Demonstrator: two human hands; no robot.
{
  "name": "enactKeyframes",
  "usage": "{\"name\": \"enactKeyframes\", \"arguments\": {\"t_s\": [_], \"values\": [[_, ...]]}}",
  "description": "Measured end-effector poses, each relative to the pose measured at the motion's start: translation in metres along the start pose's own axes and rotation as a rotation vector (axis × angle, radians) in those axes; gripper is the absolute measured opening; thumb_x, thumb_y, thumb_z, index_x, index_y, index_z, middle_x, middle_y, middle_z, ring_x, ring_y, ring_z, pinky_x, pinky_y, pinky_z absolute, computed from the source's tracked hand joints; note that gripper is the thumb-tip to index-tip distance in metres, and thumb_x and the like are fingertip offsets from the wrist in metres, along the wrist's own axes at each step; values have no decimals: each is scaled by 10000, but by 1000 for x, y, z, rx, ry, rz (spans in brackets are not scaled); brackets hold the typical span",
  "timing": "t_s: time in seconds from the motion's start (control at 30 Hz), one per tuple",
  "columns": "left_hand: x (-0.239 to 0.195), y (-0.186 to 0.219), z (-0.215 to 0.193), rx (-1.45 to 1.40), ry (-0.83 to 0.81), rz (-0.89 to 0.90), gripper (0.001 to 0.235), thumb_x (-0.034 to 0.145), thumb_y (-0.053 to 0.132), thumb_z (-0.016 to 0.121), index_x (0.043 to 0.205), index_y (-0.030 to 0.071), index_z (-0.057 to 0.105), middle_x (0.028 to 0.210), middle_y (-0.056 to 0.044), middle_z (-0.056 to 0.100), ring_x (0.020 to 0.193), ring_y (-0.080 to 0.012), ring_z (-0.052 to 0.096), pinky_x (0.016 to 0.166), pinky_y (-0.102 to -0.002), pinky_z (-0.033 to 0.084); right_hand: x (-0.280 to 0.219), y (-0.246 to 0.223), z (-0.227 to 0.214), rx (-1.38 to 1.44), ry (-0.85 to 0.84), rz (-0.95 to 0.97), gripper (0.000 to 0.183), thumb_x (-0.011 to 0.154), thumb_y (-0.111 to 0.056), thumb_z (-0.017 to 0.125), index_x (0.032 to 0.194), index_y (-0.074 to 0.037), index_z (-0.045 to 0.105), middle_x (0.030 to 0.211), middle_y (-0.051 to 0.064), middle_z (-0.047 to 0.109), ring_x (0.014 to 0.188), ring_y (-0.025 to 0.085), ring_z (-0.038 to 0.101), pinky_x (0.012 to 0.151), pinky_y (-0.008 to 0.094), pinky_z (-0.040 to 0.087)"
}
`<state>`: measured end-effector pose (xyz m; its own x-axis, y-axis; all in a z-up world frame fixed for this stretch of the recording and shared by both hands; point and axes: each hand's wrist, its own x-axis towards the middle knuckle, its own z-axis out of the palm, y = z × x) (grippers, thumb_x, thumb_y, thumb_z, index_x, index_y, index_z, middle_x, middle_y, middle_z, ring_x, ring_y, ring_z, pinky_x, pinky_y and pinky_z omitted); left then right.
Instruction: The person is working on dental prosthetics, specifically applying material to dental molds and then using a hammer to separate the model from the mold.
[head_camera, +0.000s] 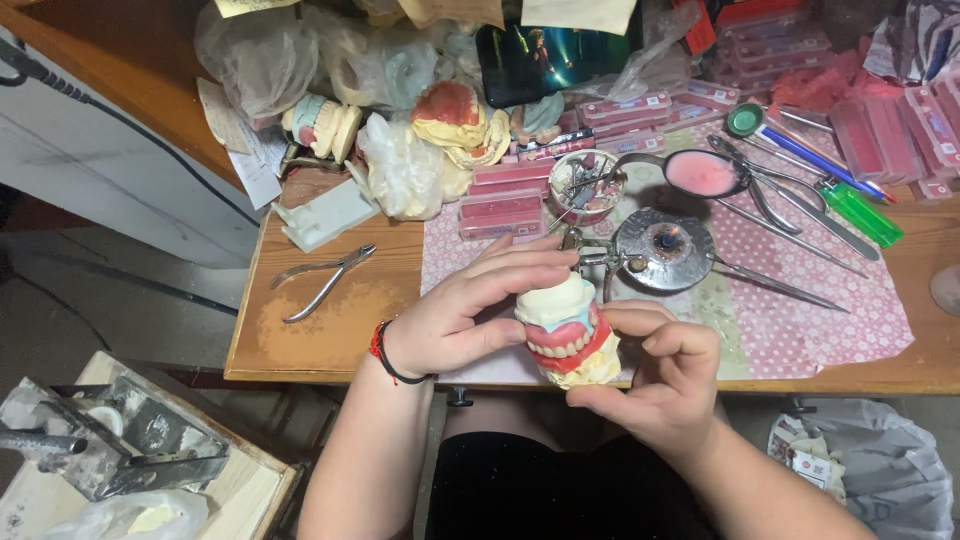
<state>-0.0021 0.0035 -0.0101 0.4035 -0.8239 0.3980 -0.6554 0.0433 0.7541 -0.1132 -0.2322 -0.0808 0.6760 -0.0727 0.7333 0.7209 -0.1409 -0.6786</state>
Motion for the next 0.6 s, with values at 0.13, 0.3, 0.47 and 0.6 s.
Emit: {"name": "enactKeyframes", "arguments": {"t_s": [0.13,0.3,0.47,0.6], "values": [[0,1,-1,25,23,7,477,1121,379,532,1537,151,483,1634,-106,494,1616,-339,402,1368,-564,227,-9,4,-4,126,-12,94,745,687,-157,916,1137,-157,322,1205,253,677,1170,387,697,1077,512,558],[-2,-2,1,59,26,-26,505,1110,424,533,1549,182,468,1651,-74,481,1624,-304,388,1362,-606,164,-13,6,-7,342,-45,220,700,748,-75,878,1177,-146,330,1296,312,633,1229,354,661,1057,459,566],[-1,-2,2,41,45,-36,517,1099,458,540,1540,196,476,1638,-78,499,1602,-302,429,1351,-632,172,-12,5,-10,386,-52,290,658,770,-76,864,1169,-150,346,1319,305,636,1191,336,697,958,394,626],[-2,-4,3,43,34,-45,564,1096,533,489,1554,206,452,1638,-93,500,1573,-283,475,1341,-622,164,-10,4,-12,411,-57,344,643,785,-71,848,1184,-157,351,1335,294,636,1153,316,716,925,368,632]]}}
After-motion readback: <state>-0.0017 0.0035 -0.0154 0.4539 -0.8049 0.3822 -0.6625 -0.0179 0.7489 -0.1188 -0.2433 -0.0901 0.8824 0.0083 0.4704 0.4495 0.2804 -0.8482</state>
